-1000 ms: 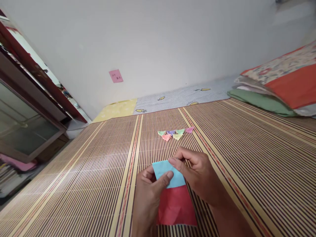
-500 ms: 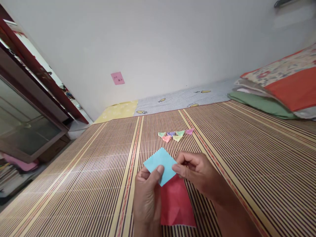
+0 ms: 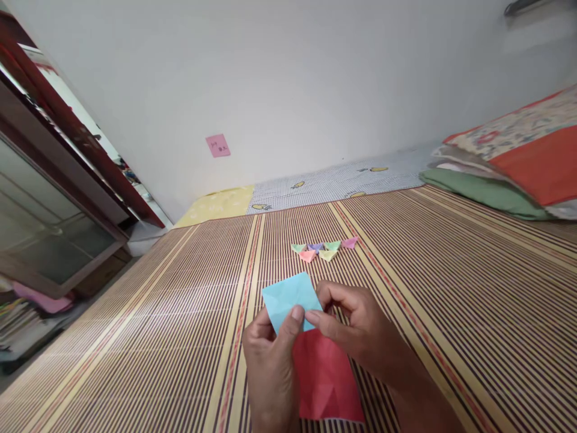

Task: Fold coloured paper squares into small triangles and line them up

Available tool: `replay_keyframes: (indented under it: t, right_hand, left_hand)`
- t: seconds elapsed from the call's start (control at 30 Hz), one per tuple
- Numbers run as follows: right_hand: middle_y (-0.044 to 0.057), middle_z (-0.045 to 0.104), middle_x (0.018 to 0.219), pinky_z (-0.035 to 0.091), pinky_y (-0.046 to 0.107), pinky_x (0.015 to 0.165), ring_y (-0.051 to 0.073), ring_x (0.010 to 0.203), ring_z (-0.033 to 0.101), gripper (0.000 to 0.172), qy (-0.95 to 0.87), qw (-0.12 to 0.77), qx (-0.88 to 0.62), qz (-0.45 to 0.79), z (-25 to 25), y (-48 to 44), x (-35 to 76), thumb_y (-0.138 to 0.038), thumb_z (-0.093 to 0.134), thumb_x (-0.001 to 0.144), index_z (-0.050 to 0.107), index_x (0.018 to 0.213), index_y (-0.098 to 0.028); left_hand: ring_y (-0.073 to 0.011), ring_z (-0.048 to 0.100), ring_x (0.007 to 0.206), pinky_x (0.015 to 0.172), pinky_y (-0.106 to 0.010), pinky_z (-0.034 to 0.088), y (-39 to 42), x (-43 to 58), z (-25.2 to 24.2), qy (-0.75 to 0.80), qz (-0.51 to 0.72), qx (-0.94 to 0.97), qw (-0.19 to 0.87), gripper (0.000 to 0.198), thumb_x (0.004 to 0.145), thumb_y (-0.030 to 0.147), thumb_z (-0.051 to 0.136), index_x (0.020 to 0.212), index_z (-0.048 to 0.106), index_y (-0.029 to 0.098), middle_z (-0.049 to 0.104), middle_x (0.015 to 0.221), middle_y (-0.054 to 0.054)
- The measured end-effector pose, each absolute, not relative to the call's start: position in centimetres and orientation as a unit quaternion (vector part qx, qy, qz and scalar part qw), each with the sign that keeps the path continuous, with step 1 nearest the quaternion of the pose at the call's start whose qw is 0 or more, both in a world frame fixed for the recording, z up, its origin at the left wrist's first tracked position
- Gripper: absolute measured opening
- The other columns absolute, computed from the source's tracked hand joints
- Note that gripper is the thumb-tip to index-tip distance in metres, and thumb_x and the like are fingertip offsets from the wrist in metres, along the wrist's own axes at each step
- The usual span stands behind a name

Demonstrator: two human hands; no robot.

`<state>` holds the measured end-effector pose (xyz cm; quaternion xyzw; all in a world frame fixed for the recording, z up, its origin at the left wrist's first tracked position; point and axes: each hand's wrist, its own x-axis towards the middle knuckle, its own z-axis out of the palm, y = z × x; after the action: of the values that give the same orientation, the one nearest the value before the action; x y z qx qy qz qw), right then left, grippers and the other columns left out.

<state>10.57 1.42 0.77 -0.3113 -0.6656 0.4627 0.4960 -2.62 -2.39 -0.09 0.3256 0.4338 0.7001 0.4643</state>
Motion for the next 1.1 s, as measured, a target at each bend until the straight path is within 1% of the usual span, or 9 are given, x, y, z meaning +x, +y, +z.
replay_keyframes:
  t: [0.07,0.17,0.27,0.4,0.53,0.67,0.8,0.9,1.1]
  right_hand:
    - [-0.003,0.053,0.072,0.040,0.026,0.061,0.013,0.067,0.049,0.018,-0.629,0.476,-0.279,0.548,0.4,1.7,11.0,-0.028,0.070,0.087,0.059,0.076,-0.019]
    - [-0.004,0.050,0.069,0.038,0.025,0.057,0.012,0.063,0.045,0.022,-0.595,0.467,-0.259,0.601,0.0,1.9,11.5,-0.035,0.072,0.086,0.059,0.077,-0.019]
    - [-0.004,0.047,0.068,0.036,0.025,0.056,0.012,0.062,0.043,0.026,-0.593,0.469,-0.285,0.589,-0.1,1.8,11.6,-0.037,0.071,0.088,0.059,0.074,-0.018]
    - [-0.004,0.045,0.067,0.033,0.026,0.056,0.012,0.062,0.040,0.028,-0.598,0.468,-0.297,0.579,0.0,1.7,11.3,-0.038,0.067,0.091,0.059,0.072,-0.018]
    - [-0.003,0.049,0.071,0.036,0.026,0.059,0.013,0.066,0.044,0.019,-0.617,0.459,-0.286,0.572,-0.1,1.9,11.1,-0.032,0.067,0.091,0.065,0.080,-0.018]
    - [-0.002,0.053,0.074,0.040,0.027,0.064,0.014,0.070,0.048,0.018,-0.605,0.473,-0.276,0.578,-0.1,1.9,11.2,-0.033,0.069,0.091,0.066,0.083,-0.017]
    - [-0.001,0.054,0.074,0.041,0.028,0.064,0.014,0.070,0.048,0.020,-0.611,0.455,-0.277,0.586,0.0,1.8,11.4,-0.034,0.068,0.092,0.066,0.082,-0.017]
    - [0.000,0.056,0.077,0.043,0.028,0.067,0.015,0.074,0.052,0.019,-0.613,0.442,-0.282,0.591,-0.1,1.7,11.5,-0.032,0.067,0.091,0.061,0.079,-0.018]
    - [-0.002,0.053,0.073,0.040,0.027,0.059,0.014,0.065,0.047,0.015,-0.623,0.462,-0.307,0.551,0.0,1.5,11.3,-0.030,0.062,0.091,0.061,0.081,-0.019]
  left_hand:
    - [-0.0169,0.067,0.066,0.065,-0.027,0.055,-2.5,-3.2,0.0,0.444,0.646,0.382,0.490,0.019,0.073,0.030,0.087,0.083,0.082,0.016,0.073,0.070,-0.004]
    - [-0.0138,0.061,0.057,0.056,-0.024,0.050,-2.6,-3.5,0.0,0.441,0.604,0.415,0.518,0.018,0.073,0.031,0.086,0.080,0.082,0.016,0.069,0.063,-0.002]
    - [-0.0138,0.062,0.058,0.057,-0.024,0.050,-2.3,-3.2,-0.2,0.445,0.625,0.375,0.520,0.018,0.071,0.030,0.087,0.078,0.080,0.015,0.071,0.066,-0.003]
    - [-0.0191,0.070,0.069,0.068,-0.030,0.056,-1.9,-2.6,-0.5,0.428,0.668,0.314,0.521,0.023,0.069,0.028,0.089,0.086,0.080,0.015,0.078,0.079,-0.007]
    - [-0.0222,0.073,0.077,0.074,-0.033,0.057,-2.0,-2.9,-0.4,0.435,0.659,0.347,0.506,0.026,0.075,0.031,0.085,0.094,0.080,0.015,0.080,0.089,-0.010]
    - [-0.0218,0.073,0.077,0.075,-0.032,0.057,-2.4,-3.6,0.1,0.464,0.629,0.393,0.484,0.025,0.076,0.034,0.085,0.092,0.081,0.015,0.080,0.085,-0.009]
    - [-0.0210,0.071,0.077,0.077,-0.033,0.057,-2.6,-4.0,0.4,0.453,0.603,0.418,0.507,0.022,0.077,0.033,0.084,0.090,0.080,0.016,0.079,0.083,-0.008]
    - [-0.0188,0.068,0.072,0.072,-0.030,0.055,-2.5,-4.1,0.5,0.447,0.597,0.411,0.524,0.019,0.076,0.031,0.085,0.083,0.078,0.016,0.076,0.078,-0.007]
    - [-0.0158,0.065,0.067,0.068,-0.028,0.052,-2.3,-4.4,0.5,0.451,0.588,0.408,0.534,0.022,0.070,0.028,0.089,0.084,0.077,0.016,0.074,0.077,-0.005]
